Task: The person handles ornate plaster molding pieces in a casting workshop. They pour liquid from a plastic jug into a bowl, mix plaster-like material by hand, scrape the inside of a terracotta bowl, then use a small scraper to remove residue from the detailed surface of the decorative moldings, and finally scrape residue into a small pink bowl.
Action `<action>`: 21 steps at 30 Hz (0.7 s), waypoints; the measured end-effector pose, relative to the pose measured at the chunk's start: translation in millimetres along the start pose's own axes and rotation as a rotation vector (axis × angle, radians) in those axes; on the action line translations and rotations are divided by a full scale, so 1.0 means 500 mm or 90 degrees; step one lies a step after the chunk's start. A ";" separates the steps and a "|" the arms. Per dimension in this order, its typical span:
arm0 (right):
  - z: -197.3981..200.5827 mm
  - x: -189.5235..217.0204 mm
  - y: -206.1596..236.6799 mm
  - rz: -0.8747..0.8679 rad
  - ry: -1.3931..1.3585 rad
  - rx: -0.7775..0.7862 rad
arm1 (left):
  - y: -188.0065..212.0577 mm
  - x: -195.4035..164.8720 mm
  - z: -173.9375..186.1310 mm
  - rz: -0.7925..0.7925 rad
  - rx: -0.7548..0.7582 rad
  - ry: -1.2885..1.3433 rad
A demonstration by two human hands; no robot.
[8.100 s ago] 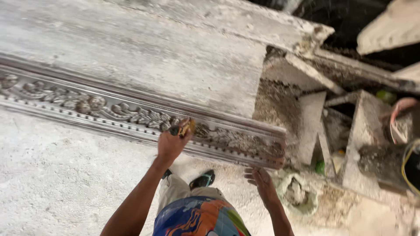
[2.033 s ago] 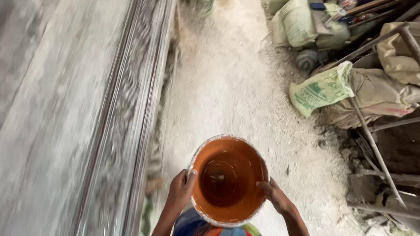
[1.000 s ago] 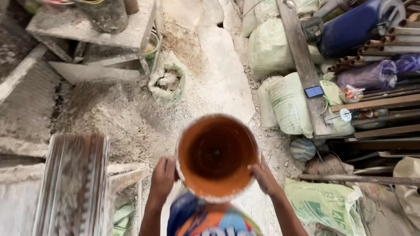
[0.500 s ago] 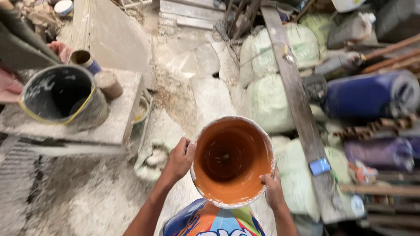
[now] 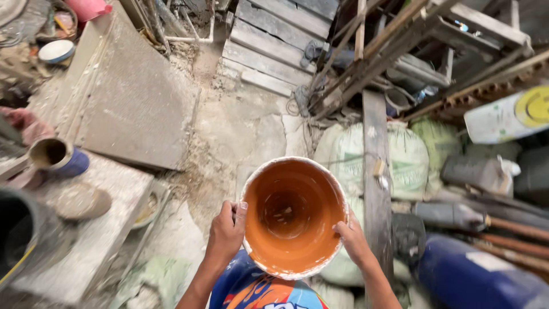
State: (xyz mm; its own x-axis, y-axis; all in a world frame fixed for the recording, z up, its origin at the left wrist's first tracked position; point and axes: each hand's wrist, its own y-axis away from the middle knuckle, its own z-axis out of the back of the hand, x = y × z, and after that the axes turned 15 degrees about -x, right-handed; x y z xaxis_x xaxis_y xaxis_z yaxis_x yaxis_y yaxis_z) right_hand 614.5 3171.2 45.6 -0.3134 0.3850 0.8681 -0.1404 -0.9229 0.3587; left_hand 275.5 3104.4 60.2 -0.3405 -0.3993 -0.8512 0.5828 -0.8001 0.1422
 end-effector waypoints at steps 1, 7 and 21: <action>-0.021 0.022 -0.073 0.027 0.010 -0.001 | -0.065 -0.010 -0.041 -0.045 -0.032 -0.066; -0.125 0.186 -0.508 0.078 0.022 -0.017 | -0.479 -0.094 -0.263 -0.200 -0.056 -0.190; -0.554 0.731 -1.348 0.133 -0.002 0.366 | -1.168 -0.252 -0.308 -0.041 -0.225 -0.194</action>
State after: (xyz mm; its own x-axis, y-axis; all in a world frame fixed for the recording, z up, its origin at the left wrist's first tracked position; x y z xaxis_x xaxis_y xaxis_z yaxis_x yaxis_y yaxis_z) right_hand 334.2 3936.8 26.0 -0.2773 0.1955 0.9407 0.4533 -0.8366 0.3076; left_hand 91.5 3690.7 6.7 -0.5541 -0.5097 -0.6581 0.7510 -0.6471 -0.1312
